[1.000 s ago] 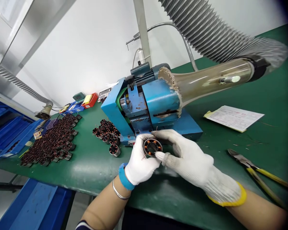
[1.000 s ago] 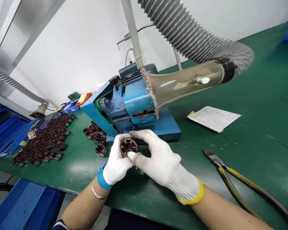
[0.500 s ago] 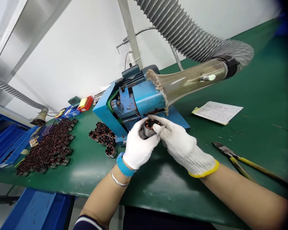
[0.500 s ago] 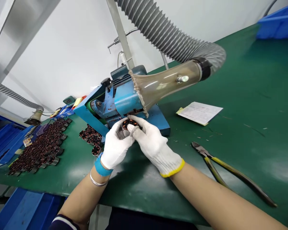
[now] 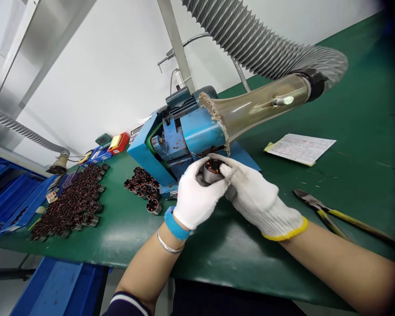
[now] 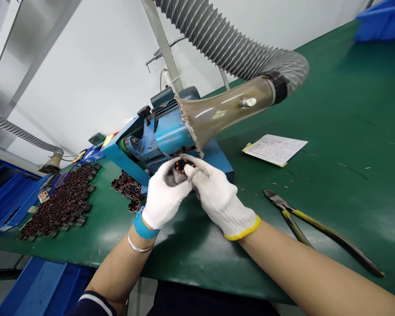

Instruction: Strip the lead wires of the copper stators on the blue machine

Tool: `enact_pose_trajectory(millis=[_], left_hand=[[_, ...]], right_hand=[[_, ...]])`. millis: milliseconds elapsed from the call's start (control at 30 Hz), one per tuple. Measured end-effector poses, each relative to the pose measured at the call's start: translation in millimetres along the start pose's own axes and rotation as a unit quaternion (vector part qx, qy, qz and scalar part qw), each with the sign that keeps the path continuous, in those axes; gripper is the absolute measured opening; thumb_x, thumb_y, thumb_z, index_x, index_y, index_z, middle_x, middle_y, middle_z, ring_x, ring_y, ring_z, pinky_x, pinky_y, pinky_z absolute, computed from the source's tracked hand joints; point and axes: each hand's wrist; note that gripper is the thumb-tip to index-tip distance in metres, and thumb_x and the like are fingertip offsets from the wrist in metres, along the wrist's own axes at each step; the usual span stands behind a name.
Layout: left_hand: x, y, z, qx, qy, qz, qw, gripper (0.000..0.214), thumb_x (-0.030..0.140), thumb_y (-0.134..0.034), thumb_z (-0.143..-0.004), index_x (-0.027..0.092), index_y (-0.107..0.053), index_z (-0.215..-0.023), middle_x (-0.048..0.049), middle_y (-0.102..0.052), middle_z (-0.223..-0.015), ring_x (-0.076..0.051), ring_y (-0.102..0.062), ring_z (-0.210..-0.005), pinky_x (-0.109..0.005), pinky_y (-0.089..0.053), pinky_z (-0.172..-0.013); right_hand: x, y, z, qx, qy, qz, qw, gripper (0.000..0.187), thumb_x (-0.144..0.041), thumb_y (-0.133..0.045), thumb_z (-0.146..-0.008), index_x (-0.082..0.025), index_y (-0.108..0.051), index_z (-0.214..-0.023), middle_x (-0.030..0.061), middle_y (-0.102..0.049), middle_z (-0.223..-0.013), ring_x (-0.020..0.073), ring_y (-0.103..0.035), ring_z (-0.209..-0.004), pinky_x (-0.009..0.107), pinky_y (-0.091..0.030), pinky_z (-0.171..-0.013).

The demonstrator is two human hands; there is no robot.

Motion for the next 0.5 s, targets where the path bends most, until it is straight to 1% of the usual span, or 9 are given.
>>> enact_pose_trajectory(millis=[100,167,267,367,400,433,500], left_hand=[[-7.4,11.0,17.9,0.002,-0.042,-0.012,0.999,0.053,0.024,-0.080,-0.073,0.019,-0.059,-0.121,-0.0112,-0.068,-0.124,-0.027,-0.067,-0.115,-0.046,-0.056,-0.103],[-13.0,20.7,28.6,-0.005,-0.066,-0.018,0.998,0.051,0.026,-0.080,-0.073,0.020,-0.058,-0.119,-0.0098,-0.069,-0.118,-0.026,-0.068,-0.110,-0.043,-0.058,-0.099],[-21.3,33.2,37.1,-0.012,-0.073,-0.013,0.997,0.053,0.024,-0.080,-0.069,0.020,-0.058,-0.117,-0.0094,-0.068,-0.116,-0.026,-0.068,-0.108,-0.044,-0.058,-0.098],[-26.9,39.8,38.3,-0.010,-0.067,-0.005,0.998,0.053,0.017,-0.075,-0.066,0.020,-0.059,-0.116,-0.0085,-0.067,-0.115,-0.026,-0.067,-0.107,-0.045,-0.056,-0.100],[-27.8,40.8,38.0,-0.010,-0.069,-0.007,0.998,0.054,0.015,-0.073,-0.065,0.020,-0.059,-0.117,-0.0082,-0.067,-0.115,-0.026,-0.066,-0.107,-0.046,-0.055,-0.100],[-28.1,41.3,37.8,-0.009,-0.073,-0.011,0.997,0.055,0.013,-0.072,-0.064,0.020,-0.059,-0.117,-0.0082,-0.067,-0.115,-0.026,-0.066,-0.108,-0.046,-0.054,-0.101],[-27.9,41.5,37.6,-0.005,-0.080,-0.022,0.997,0.056,0.012,-0.071,-0.062,0.020,-0.059,-0.116,-0.0087,-0.066,-0.117,-0.027,-0.064,-0.110,-0.047,-0.053,-0.104]], right_hand=[[-2.5,0.0,8.4,-0.030,0.029,-0.009,0.999,0.049,-0.048,-0.069,-0.084,-0.021,-0.064,-0.125,0.0122,-0.069,-0.124,0.0308,-0.066,-0.117,0.044,-0.057,-0.101],[-4.0,0.4,13.9,-0.058,0.068,0.034,0.995,0.050,-0.044,-0.073,-0.079,-0.020,-0.066,-0.123,0.0131,-0.067,-0.125,0.0318,-0.065,-0.118,0.043,-0.057,-0.099],[-6.3,2.2,18.2,-0.096,0.091,0.131,0.983,0.055,-0.038,-0.071,-0.075,-0.022,-0.065,-0.128,0.0120,-0.064,-0.129,0.0328,-0.064,-0.120,0.044,-0.058,-0.099],[-8.6,4.1,16.9,-0.112,0.102,0.224,0.963,0.061,-0.028,-0.062,-0.072,-0.023,-0.064,-0.133,0.0076,-0.064,-0.135,0.0315,-0.063,-0.122,0.044,-0.056,-0.103],[-9.7,4.6,15.6,-0.112,0.104,0.241,0.958,0.059,-0.026,-0.060,-0.072,-0.024,-0.066,-0.130,0.0063,-0.066,-0.132,0.0310,-0.065,-0.119,0.045,-0.057,-0.102],[-11.3,5.4,14.1,-0.109,0.103,0.251,0.956,0.053,-0.026,-0.059,-0.072,-0.025,-0.071,-0.124,0.0053,-0.070,-0.125,0.0305,-0.068,-0.113,0.045,-0.058,-0.099],[-16.4,8.3,10.7,-0.080,0.075,0.235,0.966,0.035,-0.028,-0.060,-0.074,-0.026,-0.077,-0.104,0.0047,-0.076,-0.106,0.0295,-0.073,-0.097,0.044,-0.062,-0.091]])
Point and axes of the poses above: each hand's wrist, its own z-axis away from the middle knuckle, its own y-axis out of the back of the hand, x = y × z
